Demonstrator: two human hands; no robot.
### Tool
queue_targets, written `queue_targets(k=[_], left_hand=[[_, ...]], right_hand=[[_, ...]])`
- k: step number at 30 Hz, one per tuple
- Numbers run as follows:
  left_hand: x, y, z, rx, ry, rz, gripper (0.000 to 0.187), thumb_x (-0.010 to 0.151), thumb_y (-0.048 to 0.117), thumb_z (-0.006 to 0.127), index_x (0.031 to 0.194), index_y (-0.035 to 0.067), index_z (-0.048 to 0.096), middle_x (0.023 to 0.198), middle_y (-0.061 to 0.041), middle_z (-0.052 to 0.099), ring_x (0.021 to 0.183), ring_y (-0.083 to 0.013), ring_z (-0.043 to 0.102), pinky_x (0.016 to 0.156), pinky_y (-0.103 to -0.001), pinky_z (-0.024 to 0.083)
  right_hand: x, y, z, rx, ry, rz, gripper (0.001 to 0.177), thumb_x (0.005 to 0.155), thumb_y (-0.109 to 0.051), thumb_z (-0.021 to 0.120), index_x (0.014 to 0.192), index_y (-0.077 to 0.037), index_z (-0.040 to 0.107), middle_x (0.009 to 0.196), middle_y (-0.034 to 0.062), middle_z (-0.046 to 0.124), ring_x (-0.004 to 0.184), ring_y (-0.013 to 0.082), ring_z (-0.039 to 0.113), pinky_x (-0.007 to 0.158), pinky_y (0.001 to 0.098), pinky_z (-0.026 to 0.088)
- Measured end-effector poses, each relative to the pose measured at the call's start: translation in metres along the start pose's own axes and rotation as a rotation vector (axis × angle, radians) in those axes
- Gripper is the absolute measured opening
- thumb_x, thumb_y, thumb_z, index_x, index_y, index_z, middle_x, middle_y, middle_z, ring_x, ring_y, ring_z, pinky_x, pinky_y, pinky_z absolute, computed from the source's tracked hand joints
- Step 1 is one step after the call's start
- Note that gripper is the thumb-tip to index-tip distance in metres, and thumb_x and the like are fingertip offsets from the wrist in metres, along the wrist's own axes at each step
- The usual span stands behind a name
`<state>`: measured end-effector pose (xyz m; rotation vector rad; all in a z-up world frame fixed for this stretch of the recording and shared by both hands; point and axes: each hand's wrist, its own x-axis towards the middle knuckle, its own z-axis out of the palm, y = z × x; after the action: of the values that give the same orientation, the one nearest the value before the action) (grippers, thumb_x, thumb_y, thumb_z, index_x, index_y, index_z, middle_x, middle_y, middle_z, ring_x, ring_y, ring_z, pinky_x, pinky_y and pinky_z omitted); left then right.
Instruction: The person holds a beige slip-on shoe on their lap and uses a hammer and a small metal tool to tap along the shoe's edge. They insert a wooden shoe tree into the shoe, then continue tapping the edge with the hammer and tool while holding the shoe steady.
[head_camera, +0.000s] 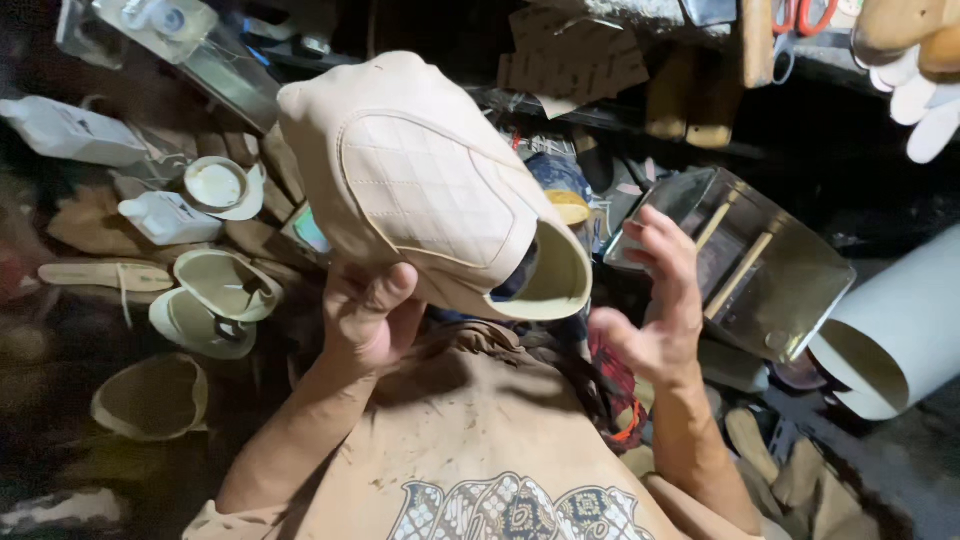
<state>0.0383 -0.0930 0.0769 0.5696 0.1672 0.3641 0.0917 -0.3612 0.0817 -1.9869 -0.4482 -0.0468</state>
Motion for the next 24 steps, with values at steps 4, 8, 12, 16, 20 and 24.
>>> queue_targets(k=[4, 8, 12, 16, 20, 24], left_hand=[[0.0, -0.02, 0.026, -0.077, -0.035, -0.13, 0.038, 0.085, -0.007, 0.069, 0.122, -0.004, 0.063, 0.107, -0.025, 0.072, 0.109, -0.0406, 0.07, 0.098, -0.069, 0.054], [0.015, 0.0, 0.018, -0.101, -0.084, -0.133, 0.035, 0.08, -0.004, 0.069, 0.114, -0.005, 0.065, 0.103, -0.029, 0.071, 0.101, -0.0414, 0.071, 0.102, -0.064, 0.054], [0.022, 0.02, -0.007, 0.038, 0.049, -0.301, 0.037, 0.095, 0.03, 0.066, 0.125, 0.009, 0.061, 0.119, -0.013, 0.073, 0.116, -0.0279, 0.071, 0.109, -0.049, 0.055], [0.008, 0.007, -0.052, 0.2, 0.413, -0.448, 0.015, 0.099, 0.028, 0.063, 0.106, 0.017, 0.07, 0.104, -0.008, 0.076, 0.103, -0.0254, 0.075, 0.104, -0.046, 0.058], [0.002, 0.011, -0.078, 0.332, 0.559, -0.432, 0.007, 0.094, 0.019, 0.07, 0.1, 0.015, 0.071, 0.096, -0.008, 0.075, 0.094, -0.0223, 0.074, 0.098, -0.045, 0.061], [0.002, 0.013, -0.095, 0.244, 0.558, -0.487, 0.006, 0.093, 0.016, 0.073, 0.098, 0.016, 0.071, 0.105, -0.008, 0.075, 0.1, -0.0234, 0.072, 0.092, -0.042, 0.061]], right_hand=[[0.012, -0.043, 0.005, 0.008, -0.048, -0.255, 0.055, 0.083, -0.022, 0.087, 0.13, -0.005, 0.064, 0.164, 0.0308, 0.024, 0.142, 0.0467, 0.049, 0.114, 0.0479, 0.046], [0.029, -0.014, -0.018, -0.017, -0.129, -0.243, 0.014, 0.084, -0.014, 0.082, 0.094, -0.005, 0.076, 0.136, 0.0321, 0.061, 0.119, 0.0461, 0.068, 0.098, 0.0451, 0.054], [0.054, 0.02, -0.035, -0.157, -0.25, -0.378, 0.011, 0.083, -0.008, 0.086, 0.087, -0.004, 0.076, 0.126, 0.0292, 0.07, 0.112, 0.0458, 0.071, 0.096, 0.047, 0.056], [0.08, 0.038, -0.018, -0.09, -0.403, -0.415, 0.01, 0.089, -0.004, 0.082, 0.089, -0.003, 0.072, 0.124, 0.0234, 0.073, 0.112, 0.0457, 0.071, 0.092, 0.0492, 0.057], [0.088, 0.036, 0.003, -0.036, -0.464, -0.375, 0.013, 0.091, -0.002, 0.08, 0.093, -0.001, 0.068, 0.123, 0.0234, 0.073, 0.111, 0.0474, 0.07, 0.091, 0.0523, 0.057], [0.088, 0.043, 0.002, 0.031, -0.55, -0.169, 0.061, 0.091, -0.017, 0.083, 0.137, 0.003, 0.049, 0.142, 0.0234, 0.058, 0.135, 0.0409, 0.055, 0.113, 0.0497, 0.045]])
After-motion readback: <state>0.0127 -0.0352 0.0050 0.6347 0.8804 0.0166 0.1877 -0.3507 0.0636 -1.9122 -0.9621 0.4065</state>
